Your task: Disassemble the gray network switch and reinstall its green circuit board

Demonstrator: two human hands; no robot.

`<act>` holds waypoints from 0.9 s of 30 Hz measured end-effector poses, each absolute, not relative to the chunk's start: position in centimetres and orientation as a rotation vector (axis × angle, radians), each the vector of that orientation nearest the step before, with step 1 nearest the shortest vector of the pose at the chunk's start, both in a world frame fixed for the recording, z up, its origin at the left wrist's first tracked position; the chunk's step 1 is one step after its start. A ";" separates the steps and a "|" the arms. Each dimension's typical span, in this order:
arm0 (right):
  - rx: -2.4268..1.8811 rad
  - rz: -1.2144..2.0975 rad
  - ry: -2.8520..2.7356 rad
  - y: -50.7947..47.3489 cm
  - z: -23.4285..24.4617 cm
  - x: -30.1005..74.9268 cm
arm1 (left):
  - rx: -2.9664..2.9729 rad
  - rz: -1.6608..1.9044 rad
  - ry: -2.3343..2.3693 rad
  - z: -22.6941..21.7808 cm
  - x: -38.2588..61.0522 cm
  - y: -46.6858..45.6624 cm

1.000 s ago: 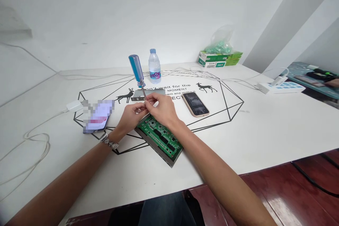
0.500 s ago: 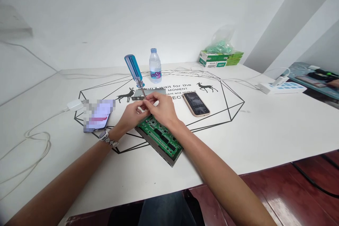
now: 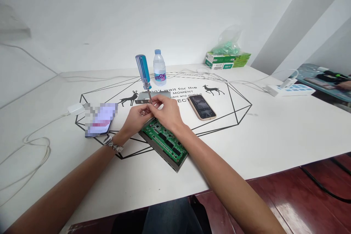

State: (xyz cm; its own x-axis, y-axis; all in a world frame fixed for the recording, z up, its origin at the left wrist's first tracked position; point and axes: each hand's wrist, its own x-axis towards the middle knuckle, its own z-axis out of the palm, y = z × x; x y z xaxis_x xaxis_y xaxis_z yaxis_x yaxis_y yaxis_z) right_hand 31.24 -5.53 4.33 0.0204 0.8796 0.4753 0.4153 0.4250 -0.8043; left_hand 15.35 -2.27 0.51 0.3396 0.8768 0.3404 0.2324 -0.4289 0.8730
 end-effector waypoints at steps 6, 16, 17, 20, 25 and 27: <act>-1.163 0.572 -1.568 -5.6 4.3 31.2 | 1.857 1.122 1.033 0.1 15.4 -2.1; -1.191 0.540 -1.624 -5.4 4.0 31.4 | 1.922 1.076 0.967 0.8 14.8 -2.7; -1.196 0.535 -1.628 -5.4 4.1 31.4 | 1.890 1.099 0.978 0.7 14.9 -2.5; -1.209 0.528 -1.645 -5.5 4.1 31.4 | 1.844 1.160 1.023 0.4 15.3 -2.3; -1.180 0.549 -1.622 -5.3 4.0 31.5 | 1.975 1.095 1.040 0.9 15.1 -2.7; -1.164 0.551 -1.604 -5.3 4.0 31.5 | 1.974 1.071 0.995 1.0 15.1 -2.8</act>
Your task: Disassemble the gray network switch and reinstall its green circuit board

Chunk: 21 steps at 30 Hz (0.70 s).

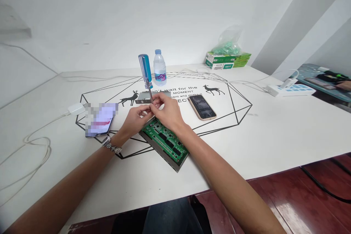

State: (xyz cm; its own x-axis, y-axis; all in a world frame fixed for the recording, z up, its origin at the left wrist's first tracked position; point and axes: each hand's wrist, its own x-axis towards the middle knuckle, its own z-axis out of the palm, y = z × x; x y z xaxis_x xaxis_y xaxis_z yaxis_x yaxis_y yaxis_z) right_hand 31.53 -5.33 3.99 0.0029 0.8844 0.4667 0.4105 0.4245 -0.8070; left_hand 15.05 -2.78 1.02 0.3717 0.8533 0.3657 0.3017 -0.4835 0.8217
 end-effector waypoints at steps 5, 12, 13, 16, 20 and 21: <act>-1.178 0.524 -1.605 -5.5 4.2 31.4 | 1.874 1.175 1.033 0.5 15.6 -2.6; -1.173 0.485 -1.778 -5.2 4.0 32.1 | 2.005 1.104 1.098 1.5 14.1 -3.1; -1.176 0.479 -1.820 -5.2 4.0 32.3 | 1.984 1.116 1.101 1.8 13.7 -3.2; -1.195 0.458 -1.913 -5.1 4.1 32.8 | 1.934 1.164 1.133 2.2 13.1 -3.2; -1.172 0.527 -1.876 -5.1 4.3 33.2 | 2.016 1.160 1.145 1.9 13.1 -3.1; -1.147 0.560 -1.838 -5.1 4.3 33.2 | 2.035 1.148 1.133 1.9 13.1 -3.1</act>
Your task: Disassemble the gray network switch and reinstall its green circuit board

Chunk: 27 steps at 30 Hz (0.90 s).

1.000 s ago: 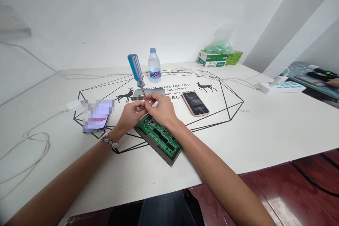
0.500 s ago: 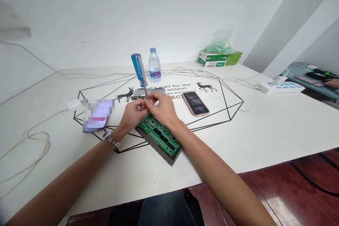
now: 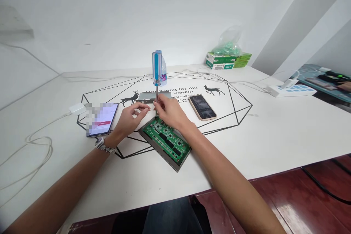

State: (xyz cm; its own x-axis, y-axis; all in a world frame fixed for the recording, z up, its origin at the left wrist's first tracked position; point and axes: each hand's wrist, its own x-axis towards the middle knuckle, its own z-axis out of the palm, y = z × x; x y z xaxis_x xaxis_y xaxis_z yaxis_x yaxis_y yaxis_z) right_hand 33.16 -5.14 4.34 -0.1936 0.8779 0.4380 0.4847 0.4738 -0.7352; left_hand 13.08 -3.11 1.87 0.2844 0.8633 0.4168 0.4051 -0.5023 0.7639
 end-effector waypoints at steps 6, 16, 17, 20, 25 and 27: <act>-0.959 0.782 -1.483 -4.9 4.5 33.0 | 2.099 1.067 1.017 2.1 12.8 -3.7; -0.839 1.032 -1.160 -4.6 4.4 32.2 | 2.165 1.118 1.120 3.3 11.3 -3.4; -0.834 1.032 -1.129 -4.6 4.5 32.2 | 2.207 1.093 1.149 3.4 10.8 -3.1; -0.831 1.044 -1.067 -4.4 4.6 32.7 | 2.287 1.004 1.250 3.3 9.2 -2.0; -0.861 1.067 -1.050 -4.2 4.7 32.9 | 2.323 0.913 1.394 1.9 7.5 -0.4; -0.868 1.072 -1.057 -4.2 4.7 32.9 | 2.370 0.870 1.419 1.4 7.2 0.1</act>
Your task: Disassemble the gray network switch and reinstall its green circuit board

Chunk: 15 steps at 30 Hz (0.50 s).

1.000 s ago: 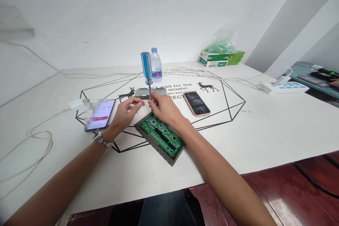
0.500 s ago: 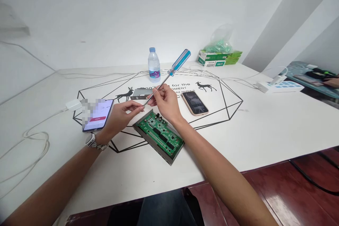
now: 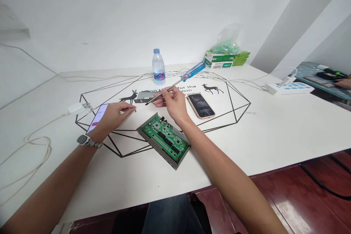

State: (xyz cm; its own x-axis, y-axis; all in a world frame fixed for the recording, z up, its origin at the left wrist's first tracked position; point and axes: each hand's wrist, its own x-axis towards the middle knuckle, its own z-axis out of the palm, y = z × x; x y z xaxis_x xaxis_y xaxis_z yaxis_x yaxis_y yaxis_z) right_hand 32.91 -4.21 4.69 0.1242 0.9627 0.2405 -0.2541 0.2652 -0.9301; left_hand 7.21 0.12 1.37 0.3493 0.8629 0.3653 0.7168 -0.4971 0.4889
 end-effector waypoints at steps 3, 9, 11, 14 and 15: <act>-0.875 1.056 -1.073 -4.1 4.8 33.0 | 2.448 0.884 1.445 1.2 7.3 0.2; -0.906 0.952 -1.115 -3.9 5.1 34.1 | 2.385 0.655 1.332 2.3 10.0 -2.6; -0.924 0.907 -1.131 -4.0 5.2 34.4 | 2.392 0.534 1.325 2.4 11.1 -3.7; -0.940 0.857 -1.159 -4.1 5.3 34.5 | 2.500 0.434 1.355 2.5 12.2 -4.6; -0.942 0.850 -1.165 -4.2 5.3 34.5 | 2.536 0.404 1.360 2.5 12.4 -4.7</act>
State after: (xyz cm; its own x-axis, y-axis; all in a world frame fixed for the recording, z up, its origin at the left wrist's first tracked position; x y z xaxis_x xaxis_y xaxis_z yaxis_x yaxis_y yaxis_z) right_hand 34.53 -4.18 5.26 0.1934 0.9136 0.3578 -0.0624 0.3754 -0.9248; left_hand 12.39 -4.65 2.53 0.5301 0.8380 0.1296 0.7730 -0.5404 0.3324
